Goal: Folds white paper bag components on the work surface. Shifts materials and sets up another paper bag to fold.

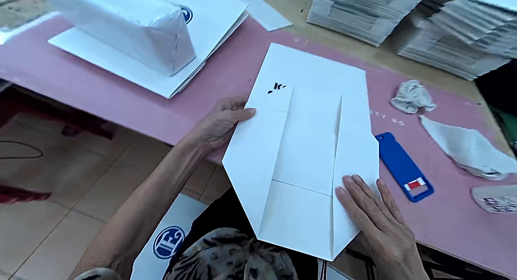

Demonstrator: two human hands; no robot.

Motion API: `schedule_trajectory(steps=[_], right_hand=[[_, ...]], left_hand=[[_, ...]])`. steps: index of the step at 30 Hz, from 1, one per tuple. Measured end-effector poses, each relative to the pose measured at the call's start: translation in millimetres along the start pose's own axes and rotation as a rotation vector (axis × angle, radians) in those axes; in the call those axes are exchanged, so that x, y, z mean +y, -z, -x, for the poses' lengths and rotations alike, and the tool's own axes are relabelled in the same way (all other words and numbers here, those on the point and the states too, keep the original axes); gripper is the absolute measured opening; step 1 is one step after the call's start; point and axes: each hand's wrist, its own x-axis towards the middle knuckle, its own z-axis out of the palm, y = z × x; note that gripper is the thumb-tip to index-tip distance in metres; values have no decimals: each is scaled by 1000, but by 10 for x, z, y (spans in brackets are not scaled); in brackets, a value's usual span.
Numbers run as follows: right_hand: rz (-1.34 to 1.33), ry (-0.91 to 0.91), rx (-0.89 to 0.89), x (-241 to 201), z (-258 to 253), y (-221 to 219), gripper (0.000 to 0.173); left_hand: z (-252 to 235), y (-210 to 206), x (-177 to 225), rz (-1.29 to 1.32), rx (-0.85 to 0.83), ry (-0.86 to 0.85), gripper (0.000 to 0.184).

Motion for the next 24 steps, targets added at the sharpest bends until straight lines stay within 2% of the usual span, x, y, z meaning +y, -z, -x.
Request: schedule_trajectory(steps=[2, 4, 5, 6, 7, 9, 11, 12, 14, 16, 18, 20, 22, 24], right_hand=[[-38, -9, -68, -59, 70, -4, 40], [-109, -45, -146, -90, 120, 58, 78], [-154, -67, -167, -92, 116, 115, 92], [-195, -89, -167, -82, 90, 181, 98], [-230, -106, -144, -59, 41, 249, 95], [-264, -131, -57, 7, -153, 348, 69], [-246, -132, -20, 60, -478, 376, 38], [-236, -124, -42, 91, -667, 361, 29], [-246, -81, -149, 174, -1050, 276, 25], [-317, -77, -273, 292, -1408, 101, 31], [-342, -148, -467, 383, -1721, -37, 42], [-352, -249, -660, 402, -1946, -83, 44], [-378, -321, -767, 384, -2055, -101, 38], [-405, -346, -792, 367, -2086, -100, 27]], left_hand=[[68, 24, -29, -91, 8, -66, 25], [106, 27, -41, -217, 15, -152, 26], [124, 30, -43, -311, 32, -199, 27], [147, 34, -40, -437, 65, -256, 28], [190, 19, -17, -606, 118, -308, 32], [307, -62, 72, -989, 245, -372, 46], [356, -173, 113, -1156, 276, -485, 50], [360, -232, 106, -1193, 242, -551, 47], [351, -352, 51, -1195, 90, -631, 42], [314, -414, -45, -1180, -20, -636, 47], [278, -419, -148, -1196, -30, -639, 52], [263, -404, -235, -1217, -22, -627, 54], [275, -420, -274, -1239, -5, -614, 53], [289, -454, -293, -1242, 23, -623, 49]])
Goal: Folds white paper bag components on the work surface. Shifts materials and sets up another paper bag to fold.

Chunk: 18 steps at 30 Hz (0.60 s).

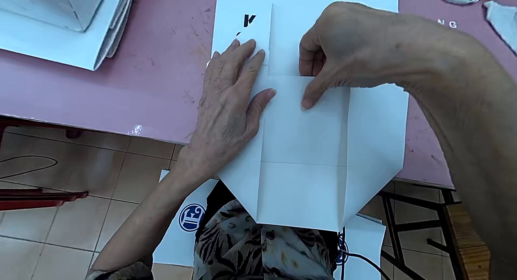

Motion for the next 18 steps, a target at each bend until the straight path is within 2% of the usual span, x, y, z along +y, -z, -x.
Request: schedule_trajectory(steps=[3, 7, 11, 16, 18], right_hand=[[7, -11, -25, -8, -2, 38, 22], [-85, -134, 2, -96, 74, 14, 11], [-220, -52, -40, 212, -101, 2, 13], [-325, -107, 20, 261, -100, -60, 14], [-342, -105, -23, 256, -106, -54, 14]], left_hand=[[-4, -8, 21, 1, 32, -5, 46], [-21, 43, -9, 48, -15, -3, 56], [-76, 65, -57, 103, -14, -19, 64], [-88, 126, -73, 118, -35, -16, 56], [-94, 131, -86, 120, -29, -28, 53]])
